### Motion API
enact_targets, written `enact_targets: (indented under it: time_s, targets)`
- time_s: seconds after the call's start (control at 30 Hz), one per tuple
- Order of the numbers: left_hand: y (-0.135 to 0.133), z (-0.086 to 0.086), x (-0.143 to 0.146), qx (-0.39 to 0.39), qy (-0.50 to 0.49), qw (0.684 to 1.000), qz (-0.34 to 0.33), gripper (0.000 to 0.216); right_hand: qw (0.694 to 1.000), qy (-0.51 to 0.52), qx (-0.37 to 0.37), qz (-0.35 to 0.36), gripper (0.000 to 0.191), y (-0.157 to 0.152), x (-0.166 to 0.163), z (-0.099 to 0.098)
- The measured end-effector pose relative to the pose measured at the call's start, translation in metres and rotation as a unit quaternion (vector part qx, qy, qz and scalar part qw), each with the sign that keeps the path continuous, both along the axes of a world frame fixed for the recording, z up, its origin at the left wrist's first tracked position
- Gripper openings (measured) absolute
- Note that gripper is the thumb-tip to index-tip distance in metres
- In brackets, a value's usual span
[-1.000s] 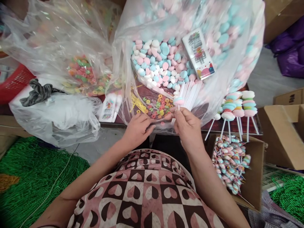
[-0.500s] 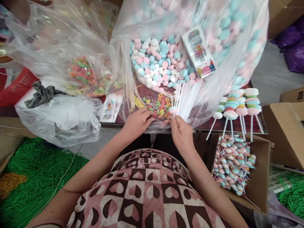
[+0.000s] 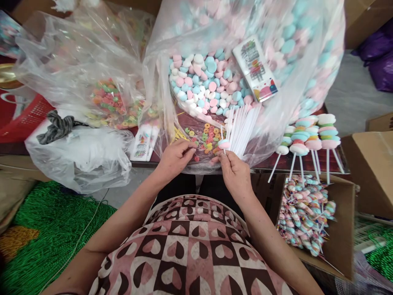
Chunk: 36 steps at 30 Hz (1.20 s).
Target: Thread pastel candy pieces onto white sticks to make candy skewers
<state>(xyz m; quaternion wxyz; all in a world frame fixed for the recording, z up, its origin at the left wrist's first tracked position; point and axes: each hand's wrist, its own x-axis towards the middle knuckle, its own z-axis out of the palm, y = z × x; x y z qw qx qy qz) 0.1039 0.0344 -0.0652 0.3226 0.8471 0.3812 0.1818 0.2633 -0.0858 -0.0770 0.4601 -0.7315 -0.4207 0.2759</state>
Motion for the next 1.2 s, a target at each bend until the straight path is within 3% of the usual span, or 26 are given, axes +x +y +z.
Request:
enact_targets:
  time_s: [0.17,0.37,0.8,1.07,1.2]
  targets:
    - [0.004,0.003,-0.005,0.008,0.044,0.995,-0.091,0.022,1.0,0.005,-0.006,-0.004,0.034,-0.001,-0.002,0.003]
    - [0.003,0.002,-0.01,0.067,0.098,0.983,-0.138,0.02,1.0,0.002,-0.015,-0.01,0.034,-0.001,-0.004,0.005]
    - [-0.007,0.0,-0.011,0.081,0.093,0.988,-0.091,0.009,1.0,-0.012,-0.022,-0.014,0.032,-0.003,-0.005,0.006]
    - [-0.011,0.001,-0.005,0.151,0.15,0.97,-0.119,0.019,0.999,-0.025,-0.018,-0.017,0.032,-0.002,-0.005,0.006]
    - [-0.009,0.003,-0.005,0.08,0.104,0.987,-0.089,0.021,0.999,-0.019,-0.023,-0.014,0.033,-0.002,-0.006,0.006]
